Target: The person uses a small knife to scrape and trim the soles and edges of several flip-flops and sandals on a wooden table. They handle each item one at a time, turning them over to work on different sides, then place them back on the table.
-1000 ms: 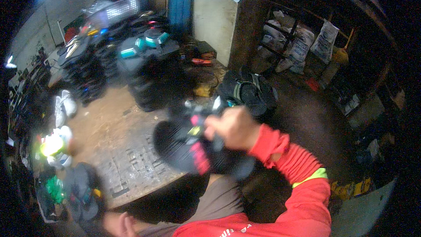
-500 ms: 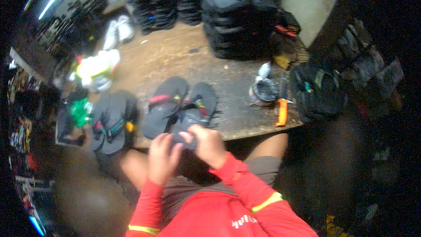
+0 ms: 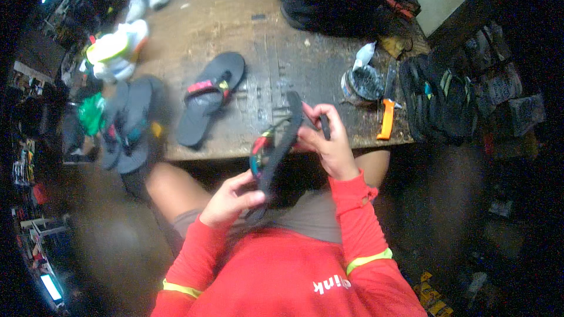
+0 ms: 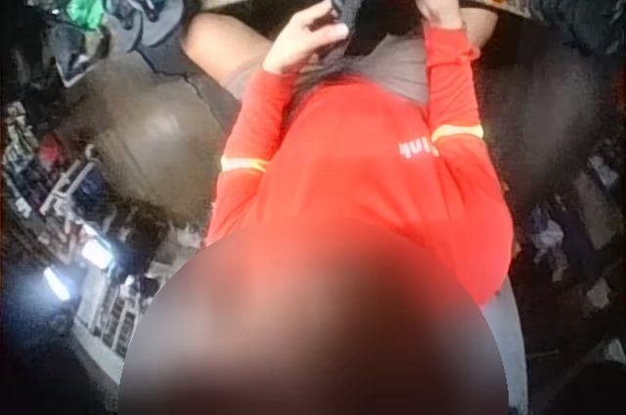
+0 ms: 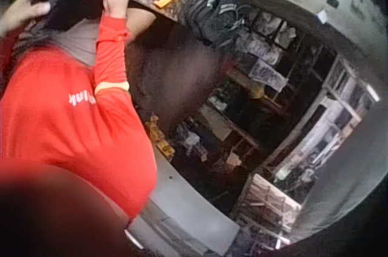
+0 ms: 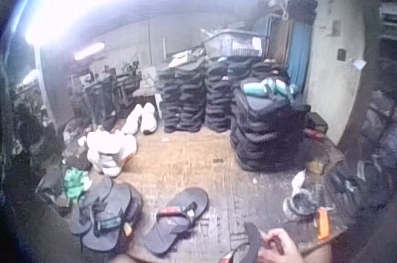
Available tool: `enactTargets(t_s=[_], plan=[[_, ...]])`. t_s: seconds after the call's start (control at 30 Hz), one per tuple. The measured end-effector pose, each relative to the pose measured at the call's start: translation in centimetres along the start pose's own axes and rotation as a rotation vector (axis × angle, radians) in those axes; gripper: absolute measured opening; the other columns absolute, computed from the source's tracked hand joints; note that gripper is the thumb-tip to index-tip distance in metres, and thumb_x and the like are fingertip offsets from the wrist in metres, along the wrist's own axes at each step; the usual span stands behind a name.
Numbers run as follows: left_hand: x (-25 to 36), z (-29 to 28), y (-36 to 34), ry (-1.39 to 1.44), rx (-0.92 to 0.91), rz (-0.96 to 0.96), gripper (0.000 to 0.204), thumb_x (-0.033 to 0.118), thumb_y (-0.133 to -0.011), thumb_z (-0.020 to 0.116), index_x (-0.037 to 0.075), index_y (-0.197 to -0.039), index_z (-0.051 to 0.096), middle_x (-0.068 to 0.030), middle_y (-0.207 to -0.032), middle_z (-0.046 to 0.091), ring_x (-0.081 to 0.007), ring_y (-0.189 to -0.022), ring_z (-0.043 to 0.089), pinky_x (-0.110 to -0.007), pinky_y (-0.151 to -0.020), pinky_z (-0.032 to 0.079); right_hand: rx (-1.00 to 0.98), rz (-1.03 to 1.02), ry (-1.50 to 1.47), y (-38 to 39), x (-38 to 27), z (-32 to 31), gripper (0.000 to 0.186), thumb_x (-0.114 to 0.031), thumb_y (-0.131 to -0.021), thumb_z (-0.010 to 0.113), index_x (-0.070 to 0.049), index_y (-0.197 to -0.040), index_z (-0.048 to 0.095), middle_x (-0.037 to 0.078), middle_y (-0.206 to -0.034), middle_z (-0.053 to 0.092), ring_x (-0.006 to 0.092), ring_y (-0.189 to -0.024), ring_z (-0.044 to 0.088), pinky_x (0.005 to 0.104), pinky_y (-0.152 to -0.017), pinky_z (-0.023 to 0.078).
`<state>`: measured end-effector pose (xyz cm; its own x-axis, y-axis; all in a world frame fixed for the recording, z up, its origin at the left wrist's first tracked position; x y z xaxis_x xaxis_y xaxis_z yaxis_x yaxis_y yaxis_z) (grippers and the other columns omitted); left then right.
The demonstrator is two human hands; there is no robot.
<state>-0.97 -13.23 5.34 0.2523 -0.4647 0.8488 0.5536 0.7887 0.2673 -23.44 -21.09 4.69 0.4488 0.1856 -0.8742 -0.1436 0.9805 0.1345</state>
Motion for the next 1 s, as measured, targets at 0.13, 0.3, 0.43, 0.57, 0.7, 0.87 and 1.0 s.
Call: enactTargets(t_s=[0.13, 0.3, 0.43, 0.57, 0.7, 0.87, 1.0], plan=[[-1.1, -0.4, 0.6, 0.157, 0.17, -0.031, 0.052, 0.022, -0.104, 0.06, 0.002, -0.15, 0.047, 0.0042, -0.117, 0.06, -0.0047, -0.101, 0.051, -0.023, -0.09, 0.043, -0.068, -0.047, 0.021, -0.9, -0.5, 2.3, 0.036, -0.005, -0.094, 0.071, -0.012, -0.115, 0.042, 0.016, -0.145, 0.045, 0.0271, -0.118, 0.064, 0.0387, -0.087, 0.062], [-0.4, -0.6, 1.1, 0.065, 0.215, 0.048, 0.047, 0.027, -0.107, 0.056, 0.001, -0.145, 0.054, 0.0042, -0.112, 0.061, -0.0043, -0.097, 0.051, -0.021, -0.088, 0.042, -0.03, -0.073, 0.043, -1.5, -1.6, 3.7, 0.039, -0.002, -0.09, 0.075, -0.009, -0.115, 0.045, 0.026, -0.152, 0.04, 0.0275, -0.121, 0.06, 0.0376, -0.088, 0.063], [0.3, -0.8, 1.5, -0.02, 0.211, 0.065, 0.045, 0.029, -0.108, 0.053, 0.0, -0.143, 0.056, 0.0037, -0.112, 0.061, -0.0046, -0.096, 0.051, -0.021, -0.087, 0.042, -0.019, -0.083, 0.084, -1.3, -1.8, 4.1, 0.039, -0.002, -0.09, 0.075, -0.009, -0.114, 0.046, 0.026, -0.152, 0.04, 0.0269, -0.118, 0.062, 0.0372, -0.088, 0.063], [0.5, -0.8, 1.6, -0.008, 0.2, 0.044, 0.049, 0.031, -0.109, 0.05, -0.001, -0.146, 0.052, 0.0009, -0.124, 0.06, -0.006, -0.107, 0.05, -0.023, -0.096, 0.041, -0.006, -0.103, 0.089, -1.2, -1.6, 4.0, 0.039, -0.003, -0.089, 0.076, -0.009, -0.114, 0.046, 0.027, -0.153, 0.04, 0.0264, -0.115, 0.064, 0.036, -0.086, 0.063], [0.5, -0.5, 1.8, 0.0, 0.192, 0.017, 0.052, 0.031, -0.11, 0.047, -0.002, -0.151, 0.045, -0.0013, -0.138, 0.054, -0.0069, -0.119, 0.047, -0.024, -0.104, 0.037, 0.0, -0.097, 0.102, -1.0, -1.7, 4.0, 0.039, -0.003, -0.089, 0.077, -0.008, -0.113, 0.046, 0.027, -0.152, 0.04, 0.0267, -0.117, 0.063, 0.0353, -0.09, 0.06], [-0.3, -0.6, 1.5, -0.024, 0.166, 0.102, 0.06, 0.032, -0.106, 0.054, -0.001, -0.154, 0.039, -0.0038, -0.14, 0.053, -0.01, -0.122, 0.049, -0.028, -0.106, 0.038, -0.046, -0.182, 0.12, -0.4, -2.4, 4.5, 0.043, 0.0, -0.085, 0.08, -0.007, -0.112, 0.047, 0.028, -0.152, 0.041, 0.03, -0.13, 0.056, 0.0377, -0.108, 0.047], [-2.1, -1.3, 1.1, 0.143, 0.157, 0.125, 0.087, 0.035, -0.088, 0.075, 0.003, -0.156, 0.031, -0.0104, -0.137, 0.055, -0.0191, -0.123, 0.055, -0.035, -0.106, 0.043, -0.164, -0.153, 0.171, 0.5, -2.8, 5.0, 0.049, 0.002, -0.08, 0.083, -0.007, -0.112, 0.047, 0.026, -0.157, 0.036, 0.0324, -0.139, 0.046, 0.0461, -0.108, 0.049]])
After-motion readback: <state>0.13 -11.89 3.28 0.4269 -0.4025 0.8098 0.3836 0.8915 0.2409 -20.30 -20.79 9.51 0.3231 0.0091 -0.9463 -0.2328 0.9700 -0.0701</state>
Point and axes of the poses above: each hand's wrist, its own y-axis away from the middle knuckle, its own z-axis out of the palm, x = y × z, the point moved 4 cm from there along -y, towards the middle knuckle
